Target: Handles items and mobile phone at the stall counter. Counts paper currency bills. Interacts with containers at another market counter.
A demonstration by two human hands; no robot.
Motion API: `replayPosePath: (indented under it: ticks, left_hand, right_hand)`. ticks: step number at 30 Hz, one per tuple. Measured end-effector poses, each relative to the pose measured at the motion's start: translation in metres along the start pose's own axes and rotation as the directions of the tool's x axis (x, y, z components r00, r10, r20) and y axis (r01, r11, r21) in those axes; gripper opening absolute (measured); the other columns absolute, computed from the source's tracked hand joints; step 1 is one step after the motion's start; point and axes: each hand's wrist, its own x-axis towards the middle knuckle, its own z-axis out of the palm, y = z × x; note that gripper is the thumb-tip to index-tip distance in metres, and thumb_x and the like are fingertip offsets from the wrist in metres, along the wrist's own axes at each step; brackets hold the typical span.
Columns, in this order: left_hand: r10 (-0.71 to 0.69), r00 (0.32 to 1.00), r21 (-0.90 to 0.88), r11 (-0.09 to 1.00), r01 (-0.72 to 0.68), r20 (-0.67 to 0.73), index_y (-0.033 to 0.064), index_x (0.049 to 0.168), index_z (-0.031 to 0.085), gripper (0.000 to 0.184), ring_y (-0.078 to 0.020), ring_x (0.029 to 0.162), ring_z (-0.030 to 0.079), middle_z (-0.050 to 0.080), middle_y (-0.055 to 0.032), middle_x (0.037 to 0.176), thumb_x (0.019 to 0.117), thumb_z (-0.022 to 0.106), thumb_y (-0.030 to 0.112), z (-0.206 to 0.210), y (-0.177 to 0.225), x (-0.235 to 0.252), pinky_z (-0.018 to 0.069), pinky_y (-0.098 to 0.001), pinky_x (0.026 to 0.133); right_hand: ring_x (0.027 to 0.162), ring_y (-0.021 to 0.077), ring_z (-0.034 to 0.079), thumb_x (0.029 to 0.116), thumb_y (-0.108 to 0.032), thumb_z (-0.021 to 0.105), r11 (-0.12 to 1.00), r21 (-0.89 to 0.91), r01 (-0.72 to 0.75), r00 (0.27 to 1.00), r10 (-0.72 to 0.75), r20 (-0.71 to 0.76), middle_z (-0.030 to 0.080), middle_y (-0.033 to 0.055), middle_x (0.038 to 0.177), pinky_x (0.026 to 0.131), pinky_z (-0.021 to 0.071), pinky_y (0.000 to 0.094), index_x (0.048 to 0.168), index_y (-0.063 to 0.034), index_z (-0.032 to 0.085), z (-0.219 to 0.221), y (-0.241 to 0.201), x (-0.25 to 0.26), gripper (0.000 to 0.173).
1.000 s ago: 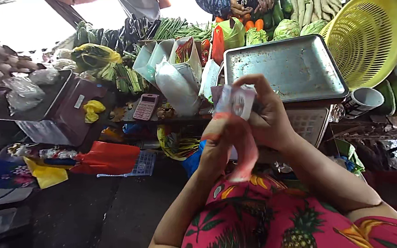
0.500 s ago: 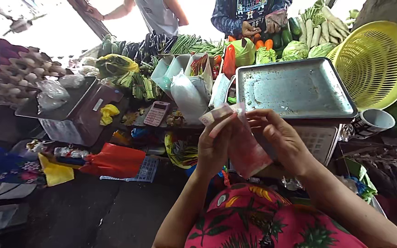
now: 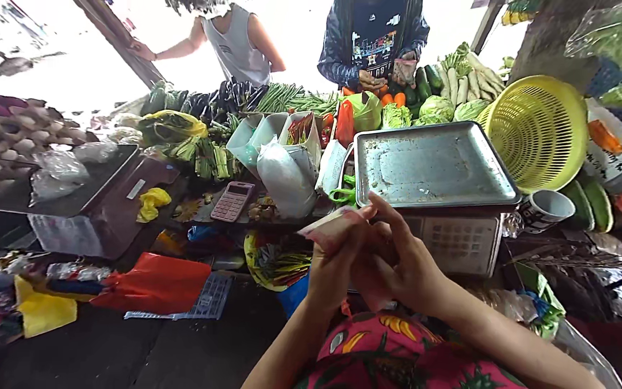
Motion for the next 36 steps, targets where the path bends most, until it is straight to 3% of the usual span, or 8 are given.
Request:
replayPosePath:
  ticks: [2,5,10,13,17,31,34,36]
  left_hand:
    - [0.041,0.999,-0.112,0.993,-0.040,0.011,0.0054,0.129,0.065,0.030,-0.0226,0.116,0.069,0.073,-0.0111,0.123,0.1068,0.053,0.021,-0.002,0.007,0.005,0.0535,-0.0408,0.106]
    - [0.020,0.994,-0.255,0.966,-0.047,-0.107,0.0112,0.120,0.069,0.024,-0.0148,0.084,0.074,0.075,-0.0034,0.091,0.1076,0.049,0.016,-0.001,0.022,0.010,0.0623,-0.0358,0.086]
    - [-0.077,0.987,-0.626,0.780,-0.027,-0.139,0.0116,0.109,0.065,0.026,-0.0077,0.063,0.064,0.065,0.0008,0.074,0.1087,0.039,0.012,-0.001,0.036,0.017,0.0566,-0.0220,0.066]
    - [-0.189,0.982,-0.800,0.589,0.113,-0.001,0.0097,0.106,0.059,0.032,-0.0060,0.058,0.058,0.059,0.0020,0.072,0.1105,0.028,0.020,-0.001,0.037,0.017,0.0505,-0.0180,0.057]
    - [-0.201,0.959,-0.817,0.506,0.275,0.198,0.0091,0.111,0.059,0.017,-0.0043,0.057,0.057,0.059,0.0029,0.074,0.1064,0.047,0.020,0.004,0.028,0.009,0.0480,-0.0161,0.054]
    - [-0.210,0.928,-0.595,0.718,0.361,0.309,0.0147,0.095,0.067,0.020,0.0009,0.050,0.048,0.053,0.0093,0.064,0.0992,0.063,0.034,0.008,0.027,0.007,0.0382,-0.0138,0.045]
    - [-0.151,0.930,-0.376,0.883,0.279,0.335,0.0199,0.102,0.066,0.053,-0.0039,0.072,0.057,0.058,0.0077,0.085,0.0900,0.056,0.071,0.009,0.020,0.009,0.0478,-0.0194,0.063]
    - [-0.127,0.949,-0.253,0.946,0.203,0.289,0.0158,0.114,0.064,0.044,-0.0085,0.086,0.063,0.063,0.0030,0.096,0.0981,0.058,0.056,0.007,0.013,0.005,0.0548,-0.0261,0.079]
  right_hand:
    - [0.084,0.0049,0.071,0.0952,-0.007,0.065,0.988,0.121,-0.093,0.996,0.090,0.027,0.074,0.0052,0.098,0.079,0.0610,0.0224,0.158,0.0042,0.024,-0.003,0.001,-0.001,0.076]
    - [0.071,0.0051,0.066,0.0936,0.000,0.062,0.957,0.238,-0.164,0.984,0.142,0.107,0.072,0.0038,0.087,0.066,0.0580,0.0223,0.147,0.0032,0.047,-0.003,0.001,-0.004,0.055]
    - [0.068,0.0051,0.063,0.0961,-0.005,0.065,0.972,0.024,0.233,0.968,-0.230,-0.104,0.072,0.0095,0.083,0.068,0.0553,0.0176,0.126,0.0044,0.066,0.015,0.008,-0.011,0.031]
    - [0.075,0.0134,0.065,0.0966,-0.014,0.067,0.918,-0.002,0.396,0.918,-0.396,-0.024,0.069,0.0129,0.085,0.075,0.0550,0.0214,0.128,0.0034,0.063,0.016,0.010,-0.013,0.036]
    - [0.068,0.0194,0.061,0.0985,-0.016,0.064,0.861,-0.061,0.505,0.863,-0.502,0.061,0.064,0.0129,0.077,0.065,0.0509,0.0256,0.123,0.0042,0.065,0.021,0.011,-0.016,0.032]
    - [0.063,0.0193,0.060,0.1038,-0.009,0.056,0.795,-0.166,0.584,0.811,-0.564,0.154,0.063,0.0091,0.073,0.058,0.0495,0.0290,0.111,-0.0032,0.070,0.013,0.010,-0.022,0.016]
    - [0.057,0.0175,0.056,0.1033,-0.011,0.057,0.795,-0.265,0.546,0.832,-0.552,0.060,0.060,0.0068,0.067,0.054,0.0467,0.0284,0.108,-0.0043,0.071,0.011,0.015,-0.024,0.016]
    - [0.052,0.0173,0.051,0.1034,-0.011,0.057,0.772,-0.336,0.540,0.832,-0.550,0.075,0.056,0.0051,0.062,0.051,0.0427,0.0288,0.107,-0.0052,0.071,0.007,0.016,-0.024,0.016]
